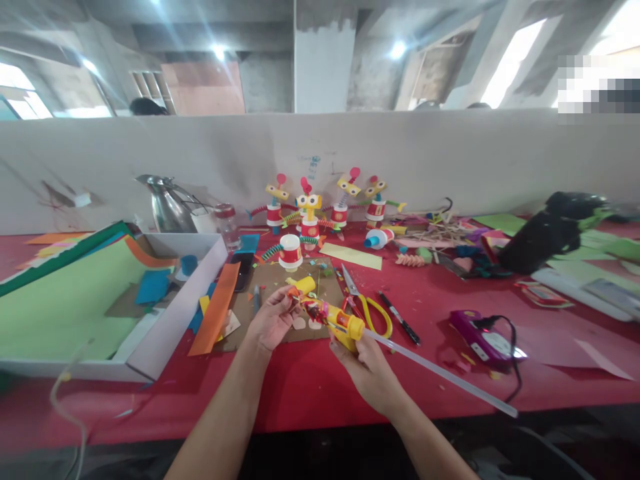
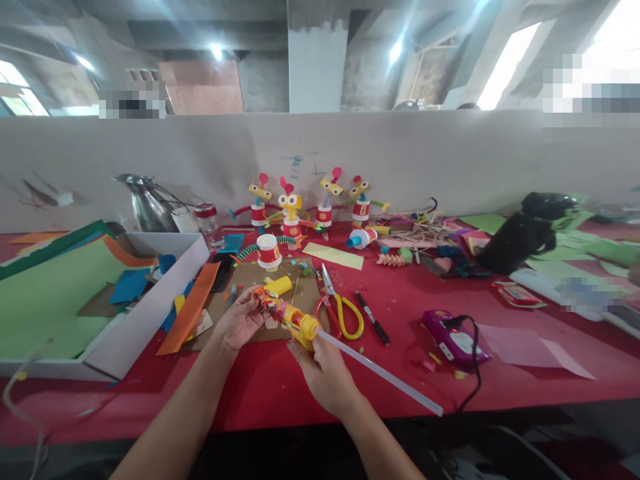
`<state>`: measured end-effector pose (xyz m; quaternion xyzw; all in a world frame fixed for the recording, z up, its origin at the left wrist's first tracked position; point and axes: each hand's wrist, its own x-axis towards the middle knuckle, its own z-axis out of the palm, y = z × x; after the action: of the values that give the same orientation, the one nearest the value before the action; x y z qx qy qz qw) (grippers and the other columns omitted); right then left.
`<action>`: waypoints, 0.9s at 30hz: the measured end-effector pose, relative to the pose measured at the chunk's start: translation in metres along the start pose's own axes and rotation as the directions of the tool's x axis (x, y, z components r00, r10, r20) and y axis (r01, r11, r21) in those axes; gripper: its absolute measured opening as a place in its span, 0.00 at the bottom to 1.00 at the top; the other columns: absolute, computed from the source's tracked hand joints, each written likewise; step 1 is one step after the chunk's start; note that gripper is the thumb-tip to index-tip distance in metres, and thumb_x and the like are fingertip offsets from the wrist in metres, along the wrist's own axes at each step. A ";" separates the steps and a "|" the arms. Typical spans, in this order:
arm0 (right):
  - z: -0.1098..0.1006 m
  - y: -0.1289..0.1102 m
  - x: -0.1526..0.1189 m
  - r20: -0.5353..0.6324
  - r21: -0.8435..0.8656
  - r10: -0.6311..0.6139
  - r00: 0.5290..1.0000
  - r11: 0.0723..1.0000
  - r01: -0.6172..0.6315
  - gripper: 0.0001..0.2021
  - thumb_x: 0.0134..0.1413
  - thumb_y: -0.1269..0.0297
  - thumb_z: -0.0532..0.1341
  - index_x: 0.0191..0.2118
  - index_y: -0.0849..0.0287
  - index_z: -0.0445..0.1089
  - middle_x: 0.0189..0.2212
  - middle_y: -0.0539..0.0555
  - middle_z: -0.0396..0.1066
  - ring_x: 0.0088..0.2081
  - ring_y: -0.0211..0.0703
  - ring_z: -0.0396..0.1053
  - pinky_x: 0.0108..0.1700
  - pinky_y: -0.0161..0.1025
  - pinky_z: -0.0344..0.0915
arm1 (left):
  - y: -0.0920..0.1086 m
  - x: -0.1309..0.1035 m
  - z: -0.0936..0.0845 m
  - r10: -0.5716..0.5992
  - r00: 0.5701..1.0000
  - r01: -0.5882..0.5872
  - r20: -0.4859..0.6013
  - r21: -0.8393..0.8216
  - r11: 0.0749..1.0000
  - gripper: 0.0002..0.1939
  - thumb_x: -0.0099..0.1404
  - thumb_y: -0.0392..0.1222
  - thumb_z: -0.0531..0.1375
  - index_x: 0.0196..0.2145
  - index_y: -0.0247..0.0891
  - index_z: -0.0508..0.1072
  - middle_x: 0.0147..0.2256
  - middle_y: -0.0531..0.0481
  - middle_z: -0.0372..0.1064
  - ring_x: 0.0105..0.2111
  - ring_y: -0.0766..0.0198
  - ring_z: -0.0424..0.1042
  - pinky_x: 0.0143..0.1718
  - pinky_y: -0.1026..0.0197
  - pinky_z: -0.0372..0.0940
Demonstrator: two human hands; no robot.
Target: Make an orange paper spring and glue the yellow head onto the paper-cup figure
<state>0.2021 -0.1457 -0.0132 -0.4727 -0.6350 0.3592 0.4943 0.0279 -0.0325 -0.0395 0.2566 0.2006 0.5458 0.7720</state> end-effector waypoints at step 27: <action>-0.168 0.077 0.071 -0.663 -0.386 0.401 0.632 0.541 -0.747 0.13 0.53 0.60 0.57 0.34 0.67 0.71 0.36 0.71 0.73 0.51 0.64 0.67 0.51 0.52 0.61 | 0.017 -0.007 0.017 0.420 0.904 -0.170 -0.078 0.835 0.522 0.13 0.58 0.45 0.62 0.38 0.36 0.76 0.29 0.50 0.75 0.29 0.66 0.71 0.31 0.65 0.62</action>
<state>0.3791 -0.0572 -0.0217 -0.8723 -0.3637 0.1355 0.2975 0.0236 -0.0372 -0.0154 0.5343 0.4840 0.5458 0.4270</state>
